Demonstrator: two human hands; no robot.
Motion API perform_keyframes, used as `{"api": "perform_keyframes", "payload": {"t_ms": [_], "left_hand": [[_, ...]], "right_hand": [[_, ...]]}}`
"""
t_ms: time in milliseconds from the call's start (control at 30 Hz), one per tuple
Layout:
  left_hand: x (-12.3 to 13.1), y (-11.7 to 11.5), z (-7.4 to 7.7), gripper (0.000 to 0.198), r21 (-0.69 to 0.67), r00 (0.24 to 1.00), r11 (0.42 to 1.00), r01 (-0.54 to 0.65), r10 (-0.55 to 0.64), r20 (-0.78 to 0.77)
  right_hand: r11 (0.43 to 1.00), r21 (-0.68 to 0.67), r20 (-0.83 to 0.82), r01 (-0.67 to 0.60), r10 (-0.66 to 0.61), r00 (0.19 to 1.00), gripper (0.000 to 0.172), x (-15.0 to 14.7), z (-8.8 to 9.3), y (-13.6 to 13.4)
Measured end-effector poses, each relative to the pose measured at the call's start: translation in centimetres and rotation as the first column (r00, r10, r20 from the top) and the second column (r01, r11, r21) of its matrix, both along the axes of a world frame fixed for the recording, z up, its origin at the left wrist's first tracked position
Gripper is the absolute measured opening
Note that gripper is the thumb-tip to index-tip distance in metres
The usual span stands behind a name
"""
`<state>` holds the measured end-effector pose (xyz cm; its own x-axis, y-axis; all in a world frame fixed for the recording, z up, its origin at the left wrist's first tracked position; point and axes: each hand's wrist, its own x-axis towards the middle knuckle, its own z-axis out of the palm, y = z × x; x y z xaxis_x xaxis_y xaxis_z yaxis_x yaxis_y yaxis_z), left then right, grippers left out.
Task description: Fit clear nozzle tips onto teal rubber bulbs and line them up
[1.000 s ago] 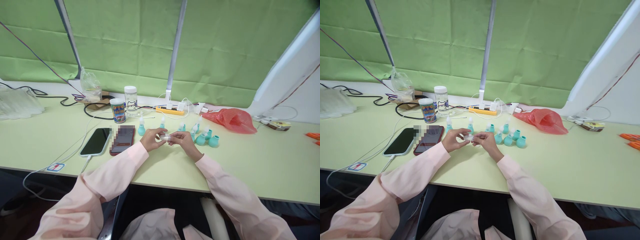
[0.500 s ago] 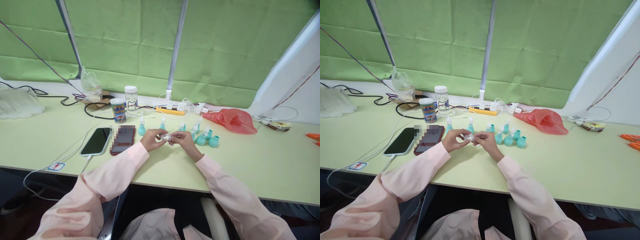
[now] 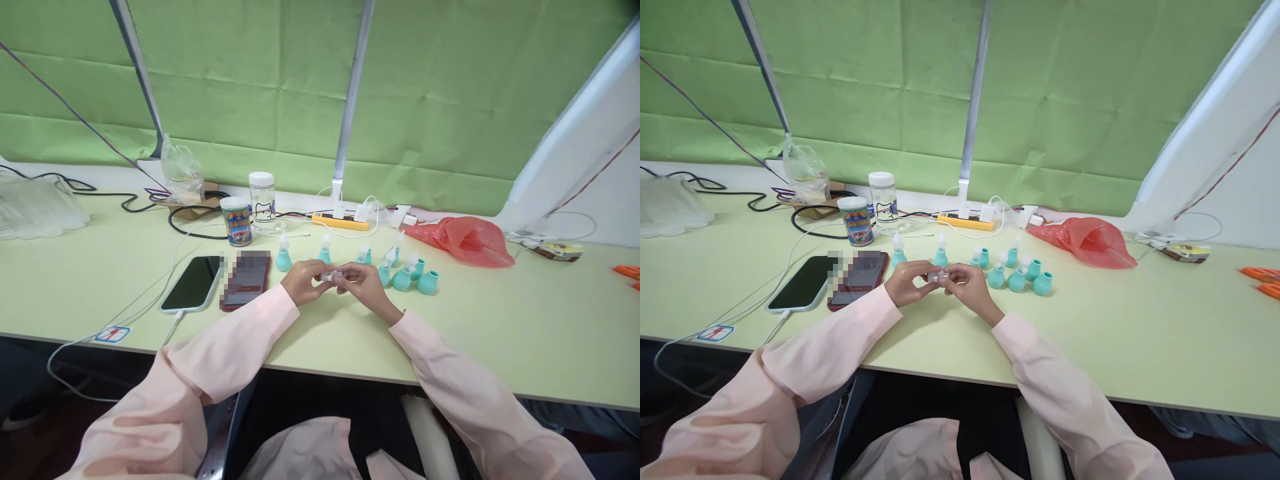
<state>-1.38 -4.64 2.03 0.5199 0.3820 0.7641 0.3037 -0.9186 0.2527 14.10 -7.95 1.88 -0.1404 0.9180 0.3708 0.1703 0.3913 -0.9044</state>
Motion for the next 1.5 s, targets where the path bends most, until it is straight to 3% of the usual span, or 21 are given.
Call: {"api": "perform_keyframes", "payload": {"t_ms": [67, 167, 267, 333, 367, 433, 500, 567, 633, 733, 800, 933, 1067, 1133, 1167, 1233, 1267, 1333, 1400, 1433, 1500], "left_hand": [[0.0, 0.0, -0.1, 0.021, 0.004, 1.0, 1.0, -0.023, 0.023, -0.018], [-0.1, 0.1, -0.2, 0.022, 0.014, 0.996, 0.996, -0.089, 0.09, -0.028], [-0.3, 0.1, -0.1, 0.022, 0.059, 0.982, 0.983, -0.175, 0.179, -0.057], [-0.4, 0.2, 0.0, 0.022, 0.096, 0.972, 0.972, -0.215, 0.223, -0.08], [-0.5, 0.2, 0.0, 0.022, 0.111, 0.967, 0.967, -0.228, 0.239, -0.093], [-0.6, 0.2, 0.0, 0.023, 0.133, 0.957, 0.96, -0.248, 0.264, -0.122], [-0.6, 0.1, 0.0, 0.023, 0.146, 0.946, 0.952, -0.267, 0.288, -0.148], [-0.6, 0.1, 0.0, 0.023, 0.154, 0.937, 0.947, -0.281, 0.305, -0.168], [-0.5, 0.0, 0.1, 0.023, 0.159, 0.93, 0.944, -0.29, 0.317, -0.185], [-0.5, -0.1, 0.2, 0.024, 0.164, 0.922, 0.94, -0.298, 0.328, -0.206], [-0.4, -0.2, 0.3, 0.024, 0.165, 0.917, 0.939, -0.303, 0.334, -0.217], [-0.5, -0.2, 0.5, 0.024, 0.158, 0.903, 0.931, -0.329, 0.359, -0.235], [-0.5, -0.1, 0.5, 0.025, 0.123, 0.891, 0.917, -0.379, 0.397, -0.221], [-0.5, -0.1, 0.5, 0.025, 0.09, 0.893, 0.912, -0.401, 0.41, -0.186], [-0.5, -0.1, 0.5, 0.025, 0.068, 0.896, 0.91, -0.409, 0.415, -0.159], [-0.5, -0.2, 0.6, 0.025, 0.021, 0.905, 0.909, -0.415, 0.415, -0.087], [-0.6, -0.2, 0.7, 0.025, -0.005, 0.91, 0.911, -0.413, 0.412, -0.043], [-0.6, -0.3, 0.9, 0.025, -0.055, 0.913, 0.915, -0.401, 0.403, 0.055], [-0.7, -0.3, 1.0, 0.025, -0.098, 0.908, 0.921, -0.378, 0.389, 0.153], [-0.7, -0.3, 1.1, 0.025, -0.115, 0.904, 0.924, -0.366, 0.382, 0.192], [-0.7, -0.2, 1.1, 0.027, -0.144, 0.902, 0.929, -0.34, 0.366, 0.23]], "right_hand": [[0.998, 0.055, 0.077, 0.037, -0.042, 0.996, 0.023, -0.1, -0.2, -0.1], [0.938, 0.312, 0.192, 0.152, -0.219, 0.957, 0.018, 0.0, 0.1, -0.4], [0.735, 0.619, 0.189, 0.278, -0.483, 0.855, 0.018, 0.8, 1.1, 0.0], [0.604, 0.73, 0.175, 0.32, -0.618, 0.767, 0.023, 1.9, 2.1, 1.0], [0.569, 0.751, 0.184, 0.334, -0.666, 0.723, 0.025, 2.7, 2.7, 1.7], [0.599, 0.738, 0.293, 0.311, -0.7, 0.652, 0.028, 4.3, 3.9, 3.4], [0.72, 0.64, 0.498, 0.269, -0.654, 0.569, 0.025, 6.1, 5.0, 5.1], [0.844, 0.462, 0.688, 0.271, -0.534, 0.49, 0.024, 7.5, 5.9, 6.7], [0.937, 0.211, 0.831, 0.277, -0.321, 0.454, 0.023, 8.5, 6.5, 8.0], [0.949, -0.119, 0.899, 0.292, -0.022, 0.438, 0.03, 8.8, 6.7, 9.6], [0.938, -0.191, 0.911, 0.288, 0.06, 0.409, 0.034, 8.5, 6.4, 10.2], [0.954, -0.104, 0.938, 0.282, 0.0, 0.347, 0.03, 7.6, 5.9, 10.6], [0.949, 0.126, 0.928, 0.288, -0.215, 0.304, 0.027, 7.0, 6.5, 10.2], [0.895, 0.324, 0.861, 0.306, -0.413, 0.296, 0.027, 6.7, 7.3, 9.7], [0.84, 0.445, 0.79, 0.311, -0.532, 0.305, 0.025, 6.4, 7.7, 9.3], [0.706, 0.64, 0.602, 0.303, -0.706, 0.373, 0.024, 5.5, 8.5, 8.0], [0.664, 0.691, 0.525, 0.285, -0.732, 0.434, 0.024, 5.0, 8.8, 7.1], [0.687, 0.69, 0.478, 0.229, -0.67, 0.567, 0.024, 3.7, 8.8, 5.2], [0.83, 0.548, 0.579, 0.102, -0.465, 0.67, 0.021, 2.4, 8.0, 3.3], [0.898, 0.441, 0.647, 0.013, -0.328, 0.688, 0.019, 1.9, 7.2, 2.6], [0.951, 0.285, 0.734, -0.116, -0.139, 0.664, 0.017, 1.0, 5.4, 1.7]]}}
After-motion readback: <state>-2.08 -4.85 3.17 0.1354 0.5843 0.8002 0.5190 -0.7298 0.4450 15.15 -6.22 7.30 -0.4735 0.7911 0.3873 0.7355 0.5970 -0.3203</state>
